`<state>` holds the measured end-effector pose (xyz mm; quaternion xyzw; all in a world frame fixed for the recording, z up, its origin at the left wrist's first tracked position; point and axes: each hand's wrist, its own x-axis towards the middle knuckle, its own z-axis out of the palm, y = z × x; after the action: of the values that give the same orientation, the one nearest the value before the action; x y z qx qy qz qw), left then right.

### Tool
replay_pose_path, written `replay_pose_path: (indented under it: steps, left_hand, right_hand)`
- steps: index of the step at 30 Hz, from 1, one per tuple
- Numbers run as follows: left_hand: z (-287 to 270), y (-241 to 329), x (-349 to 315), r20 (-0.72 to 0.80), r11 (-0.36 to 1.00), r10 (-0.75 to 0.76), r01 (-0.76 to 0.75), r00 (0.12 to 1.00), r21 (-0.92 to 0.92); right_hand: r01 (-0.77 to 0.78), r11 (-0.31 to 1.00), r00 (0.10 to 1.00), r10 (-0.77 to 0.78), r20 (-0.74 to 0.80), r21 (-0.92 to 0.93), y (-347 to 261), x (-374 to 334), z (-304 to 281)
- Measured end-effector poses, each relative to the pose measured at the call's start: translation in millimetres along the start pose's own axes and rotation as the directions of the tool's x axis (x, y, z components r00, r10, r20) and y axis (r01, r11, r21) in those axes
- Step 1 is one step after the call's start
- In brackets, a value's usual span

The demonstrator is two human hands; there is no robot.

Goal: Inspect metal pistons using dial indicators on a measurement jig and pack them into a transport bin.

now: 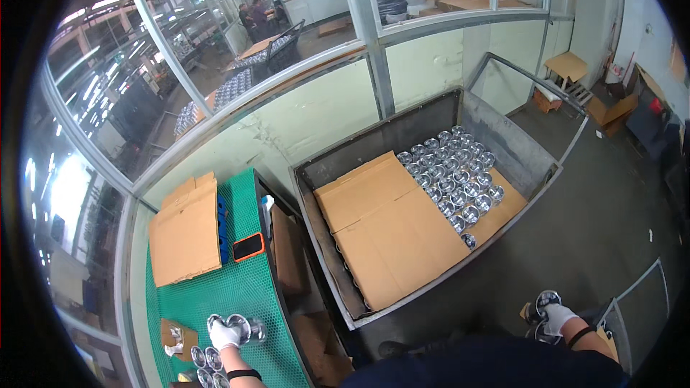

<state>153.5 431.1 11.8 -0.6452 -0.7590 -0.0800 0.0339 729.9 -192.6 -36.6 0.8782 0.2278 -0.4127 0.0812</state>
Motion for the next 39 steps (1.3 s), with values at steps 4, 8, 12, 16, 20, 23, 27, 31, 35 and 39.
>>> replay_pose_path:
  steps: [4,8,12,16,20,23,27,31,35,39]
  left_hand:
    - [-18.3,89.9,-73.7,0.069,0.984,0.020,-0.007,0.997,-0.177]
    - [-66.8,194.6,-181.8,0.015,0.960,0.033,-0.028,0.999,-0.280]
    - [-53.8,232.8,-248.2,0.047,0.884,0.038,-0.012,0.998,-0.467]
    - [-62.6,319.3,-294.8,0.130,0.910,0.042,0.015,0.991,-0.415]
    - [-23.7,383.9,-290.2,0.204,0.939,0.152,-0.077,0.967,-0.337]
    - [12.1,448.3,-274.3,0.170,0.961,0.177,-0.133,0.970,-0.243]
    - [48.7,560.5,-259.3,0.236,0.939,0.315,-0.265,0.919,-0.220]
    - [88.1,639.5,-263.7,0.313,0.882,0.445,-0.350,0.839,-0.316]
    - [108.3,694.1,-286.0,0.502,0.854,0.492,-0.283,0.711,-0.436]
    - [137.5,721.5,-324.2,0.570,0.863,0.497,-0.303,0.654,-0.405]
  right_hand:
    - [0.066,0.997,0.995,-0.064,-0.074,0.029,-0.5,28.6,-83.0]
    - [0.159,0.985,0.982,-0.165,-0.094,-0.061,18.9,71.2,-161.8]
    - [0.264,0.945,0.944,-0.294,-0.150,-0.192,51.4,121.3,-216.9]
    - [0.408,0.876,0.877,-0.455,-0.155,-0.258,70.1,162.3,-277.8]
    - [0.474,0.859,0.832,-0.509,-0.221,-0.195,56.5,194.3,-345.3]
    - [0.557,0.830,0.792,-0.540,-0.284,-0.026,37.5,209.3,-396.0]
    - [0.392,0.884,0.811,-0.463,-0.359,-0.255,39.3,262.9,-444.7]
    - [0.299,0.898,0.902,-0.377,-0.213,-0.324,18.1,323.2,-483.2]
    - [0.156,0.912,0.972,-0.210,-0.103,-0.380,11.1,416.5,-473.0]
    - [0.145,0.870,0.988,-0.153,0.022,-0.471,5.1,513.4,-451.2]
